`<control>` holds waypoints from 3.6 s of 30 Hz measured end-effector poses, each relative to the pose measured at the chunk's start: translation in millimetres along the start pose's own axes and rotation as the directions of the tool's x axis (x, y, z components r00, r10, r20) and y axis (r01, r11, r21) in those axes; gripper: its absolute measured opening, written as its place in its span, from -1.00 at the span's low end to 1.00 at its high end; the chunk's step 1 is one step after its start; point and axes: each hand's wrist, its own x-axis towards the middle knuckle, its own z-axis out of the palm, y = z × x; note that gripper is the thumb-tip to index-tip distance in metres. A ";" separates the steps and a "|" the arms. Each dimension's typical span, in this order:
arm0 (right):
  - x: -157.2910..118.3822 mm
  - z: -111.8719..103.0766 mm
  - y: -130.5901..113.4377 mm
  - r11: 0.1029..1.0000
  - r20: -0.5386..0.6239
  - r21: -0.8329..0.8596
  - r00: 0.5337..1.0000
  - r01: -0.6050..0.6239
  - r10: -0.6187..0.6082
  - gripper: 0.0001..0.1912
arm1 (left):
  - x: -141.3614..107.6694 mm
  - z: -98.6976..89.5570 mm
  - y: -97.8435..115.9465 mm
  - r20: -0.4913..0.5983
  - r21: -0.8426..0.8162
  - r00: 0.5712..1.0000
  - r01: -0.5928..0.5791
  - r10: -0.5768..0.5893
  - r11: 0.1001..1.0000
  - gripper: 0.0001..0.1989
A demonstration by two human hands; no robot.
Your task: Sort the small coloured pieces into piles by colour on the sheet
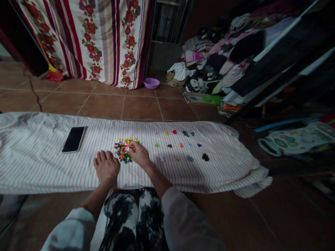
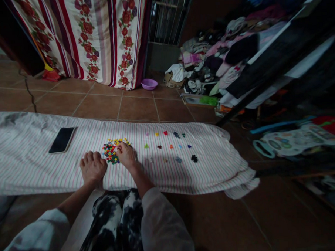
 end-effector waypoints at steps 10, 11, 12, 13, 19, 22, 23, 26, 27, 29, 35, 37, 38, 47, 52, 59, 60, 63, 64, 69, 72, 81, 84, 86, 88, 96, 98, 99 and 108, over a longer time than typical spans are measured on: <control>-14.1 -18.5 9.1 0.999 -0.072 0.039 0.997 -0.025 0.027 -0.71 | -0.8 -1.0 0.0 0.010 0.036 1.000 -0.016 0.016 0.999 -0.65; -14.7 -20.3 11.5 0.997 -0.085 0.067 0.996 -0.029 0.034 -0.72 | -0.8 -1.1 -0.1 0.009 0.040 1.000 -0.016 0.015 0.999 -0.65; -14.9 -21.9 14.3 0.995 -0.100 0.099 0.994 -0.032 0.042 -0.73 | -0.7 -1.2 -0.2 0.009 0.042 1.000 -0.015 0.015 0.999 -0.66; -14.8 -23.4 17.5 0.991 -0.113 0.133 0.992 -0.033 0.049 -0.73 | -0.5 -1.3 -0.3 0.010 0.043 1.000 -0.015 0.014 0.999 -0.66; -13.4 -28.7 40.3 0.963 -0.147 0.266 0.986 -0.037 0.079 -0.76 | 0.1 -1.0 -1.0 -0.003 0.039 1.000 -0.022 0.023 0.999 -0.67; -15.5 -33.2 50.0 0.975 -0.173 0.218 0.981 -0.048 0.087 -0.77 | -0.1 -0.5 -1.3 -0.006 0.040 1.000 -0.027 0.028 0.999 -0.66; -16.3 -36.1 53.7 0.980 -0.189 0.195 0.978 -0.048 0.085 -0.76 | -0.2 -0.4 -1.3 -0.008 0.041 1.000 -0.028 0.028 0.999 -0.66; -18.1 -50.9 68.8 0.990 -0.255 0.127 0.963 -0.054 0.086 -0.74 | -0.1 -0.2 -1.2 -0.010 0.036 1.000 -0.028 0.028 0.999 -0.65; -18.5 -57.7 75.5 0.992 -0.276 0.104 0.956 -0.070 0.096 -0.73 | 0.0 -0.3 -1.1 -0.009 0.032 1.000 -0.026 0.026 0.999 -0.65; -18.9 -73.1 90.9 0.991 -0.309 0.054 0.942 -0.120 0.131 -0.71 | 0.3 -0.6 -0.9 -0.001 0.025 1.000 -0.020 0.020 0.999 -0.65; -20.0 -111.8 131.0 0.955 -0.346 -0.058 0.903 -0.291 0.254 -0.69 | 0.7 -2.0 -0.1 0.010 0.033 1.000 -0.011 0.010 0.999 -0.66; -19.2 -117.9 137.3 0.939 -0.329 -0.085 0.899 -0.332 0.288 -0.70 | 0.5 -2.0 -0.1 0.000 0.038 1.000 -0.011 0.011 0.999 -0.67; -18.4 -119.7 139.3 0.933 -0.318 -0.100 0.899 -0.346 0.300 -0.69 | 0.5 -2.0 -0.1 -0.003 0.041 1.000 -0.014 0.014 0.999 -0.67; -5.0 -118.1 146.2 0.923 -0.200 -0.216 0.939 -0.319 0.278 -0.63 | 1.0 -3.0 -0.1 0.016 0.067 1.000 -0.020 0.019 0.998 -0.68; -2.2 -116.9 153.0 0.927 -0.116 -0.242 0.958 -0.285 0.264 -0.62 | 0.8 -2.7 0.5 0.000 0.061 1.000 -0.027 0.027 0.998 -0.69; -4.0 -118.6 158.2 0.935 -0.065 -0.278 0.975 -0.221 0.211 -0.53 | 0.7 -3.2 0.7 0.002 0.038 1.000 -0.022 0.022 0.999 -0.68; -4.5 -119.2 158.4 0.935 -0.048 -0.290 0.978 -0.206 0.201 -0.51 | 0.6 -3.4 0.8 0.000 0.038 1.000 -0.024 0.024 0.999 -0.68; -5.8 -121.5 157.3 0.928 0.001 -0.336 0.986 -0.157 0.167 -0.50 | 0.1 -3.6 1.1 -0.006 0.050 1.000 -0.029 0.029 0.998 -0.68; -6.3 -122.1 156.3 0.925 0.017 -0.354 0.988 -0.137 0.152 -0.52 | 0.0 -3.5 1.2 -0.007 0.054 1.000 -0.028 0.029 0.998 -0.68; -8.6 -121.2 149.9 0.915 0.061 -0.400 0.995 -0.045 0.076 -0.66 | 0.1 -0.6 0.2 -0.009 0.072 1.000 -0.027 0.027 0.997 -0.69; -9.3 -117.8 149.6 0.905 0.013 -0.421 0.997 -0.064 0.076 -0.71 | 0.6 2.4 -0.8 -0.015 0.084 0.999 -0.029 0.030 0.996 -0.69; -8.9 -115.5 157.5 0.911 -0.034 -0.410 0.999 -0.042 0.031 -0.70 | 1.4 5.4 -1.0 -0.016 0.076 1.000 -0.013 0.015 0.997 -0.67; -10.9 -118.5 150.9 0.912 -0.080 -0.410 0.997 -0.032 0.000 -0.72 | 1.7 4.3 -0.6 -0.009 0.072 1.000 -0.006 0.007 0.997 -0.66; -11.3 -118.1 140.2 0.915 -0.137 -0.402 0.990 -0.025 -0.033 -0.74 | 1.7 3.9 -0.5 -0.002 0.070 1.000 0.001 -0.001 0.998 -0.65; -10.8 -112.4 124.1 0.930 -0.175 -0.366 0.981 0.012 -0.082 -0.73 | 1.5 4.2 -0.8 0.003 0.066 1.000 0.010 -0.011 0.998 -0.65; -15.9 -38.6 42.2 0.946 0.081 -0.095 0.950 0.309 -0.302 -0.74 | 1.1 8.7 -2.7 -0.013 0.044 1.000 0.009 -0.008 0.999 -0.63; -16.7 -23.6 27.1 0.944 0.156 -0.120 0.945 0.307 -0.287 -0.73 | 1.2 8.8 -2.7 -0.015 0.042 1.000 0.008 -0.007 0.999 -0.64; -16.4 -18.3 20.9 0.943 0.194 -0.139 0.942 0.302 -0.273 -0.73 | 1.2 8.6 -2.5 -0.017 0.041 1.000 0.006 -0.005 0.999 -0.64; -1.6 -1.7 -0.5 0.926 0.276 -0.278 0.945 0.254 -0.176 -0.68 | 1.4 4.9 -1.6 -0.017 0.011 1.000 0.011 -0.011 1.000 -0.64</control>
